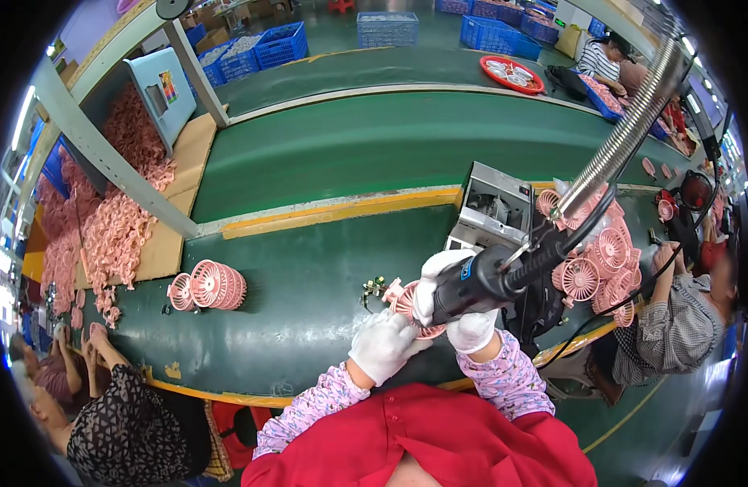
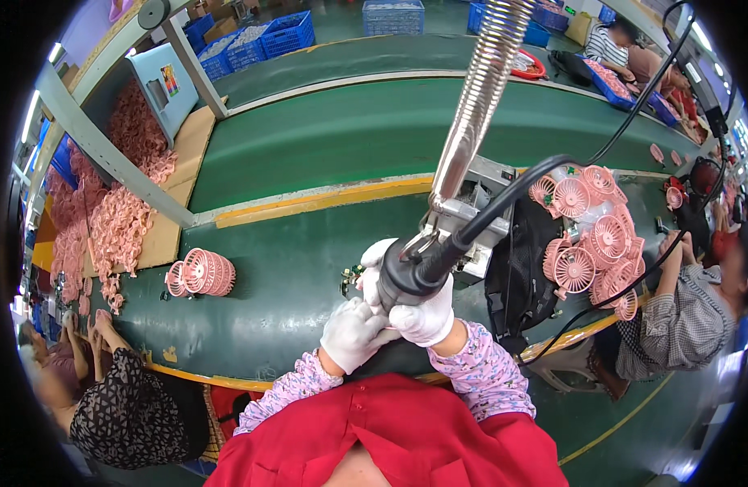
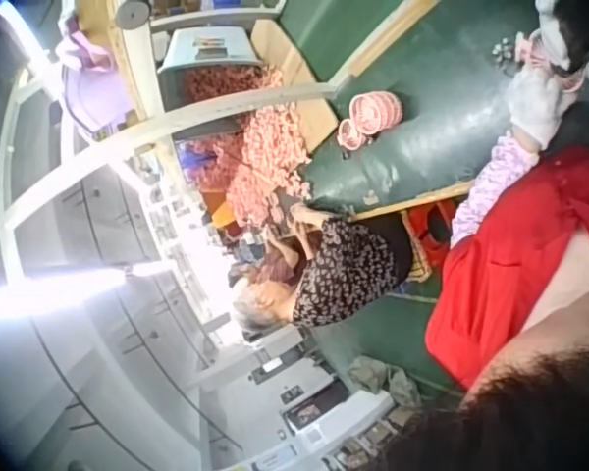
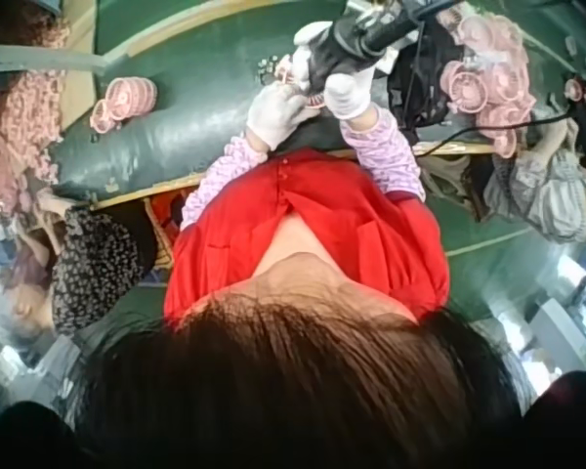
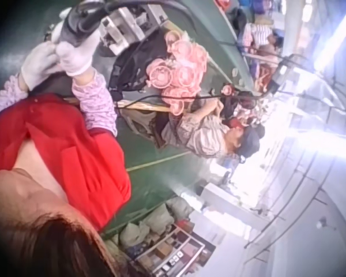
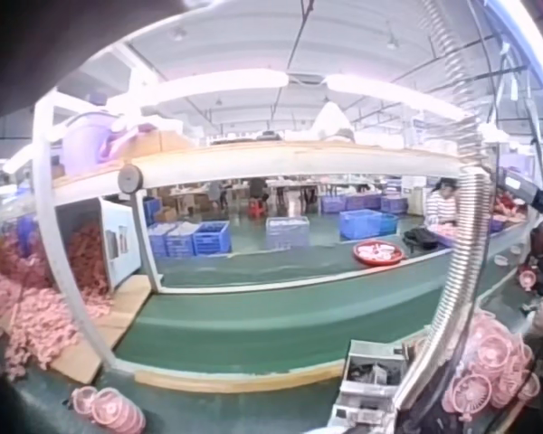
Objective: The person puts on gloves, places circuit boards into fan housings, fastens them using an electric screwdriver, and places the assembled housings onto the conveyor belt.
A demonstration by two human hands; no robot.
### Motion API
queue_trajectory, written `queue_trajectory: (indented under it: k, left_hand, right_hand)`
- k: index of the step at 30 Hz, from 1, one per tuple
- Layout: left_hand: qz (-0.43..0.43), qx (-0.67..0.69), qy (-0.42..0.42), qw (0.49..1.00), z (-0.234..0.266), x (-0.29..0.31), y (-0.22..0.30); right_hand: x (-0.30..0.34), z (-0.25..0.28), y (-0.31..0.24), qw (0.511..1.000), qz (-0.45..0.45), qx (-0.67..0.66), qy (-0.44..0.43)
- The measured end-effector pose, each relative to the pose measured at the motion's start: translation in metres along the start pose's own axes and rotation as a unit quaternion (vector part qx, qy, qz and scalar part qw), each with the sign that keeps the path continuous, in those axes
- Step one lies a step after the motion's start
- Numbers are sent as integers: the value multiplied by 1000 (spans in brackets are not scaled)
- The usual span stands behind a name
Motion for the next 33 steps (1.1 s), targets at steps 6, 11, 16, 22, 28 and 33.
queue_trajectory:
  k: [6,11,16,22,28,33]
  left_hand:
    - [-9,7,18,1000,0,0,0]
    - [-5,17,4,1000,-5,4,-4]
    - [6,25,-1,1000,-5,2,-4]
    - [0,73,32,997,-5,0,-6]
    - [16,77,-3,997,-6,4,-8]
    - [23,83,-42,995,-14,12,-14]
  right_hand:
    - [0,-1,7,996,-44,66,-32]
    - [-4,-5,11,990,-65,71,-102]
    - [-6,-4,10,980,-39,113,-160]
    - [-11,-11,8,979,-100,133,-119]
    - [-12,-7,10,980,-137,100,-102]
    - [-11,-10,9,978,-123,97,-138]
Point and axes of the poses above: each hand's wrist, its own x-axis away from the middle knuckle, its own z-axis out of the back of the hand, y = z × x, the point moved 5 cm from there along -x, towards the middle knuckle, and after that the axes turned 2 degrees about -x, right-handed, at the moved point
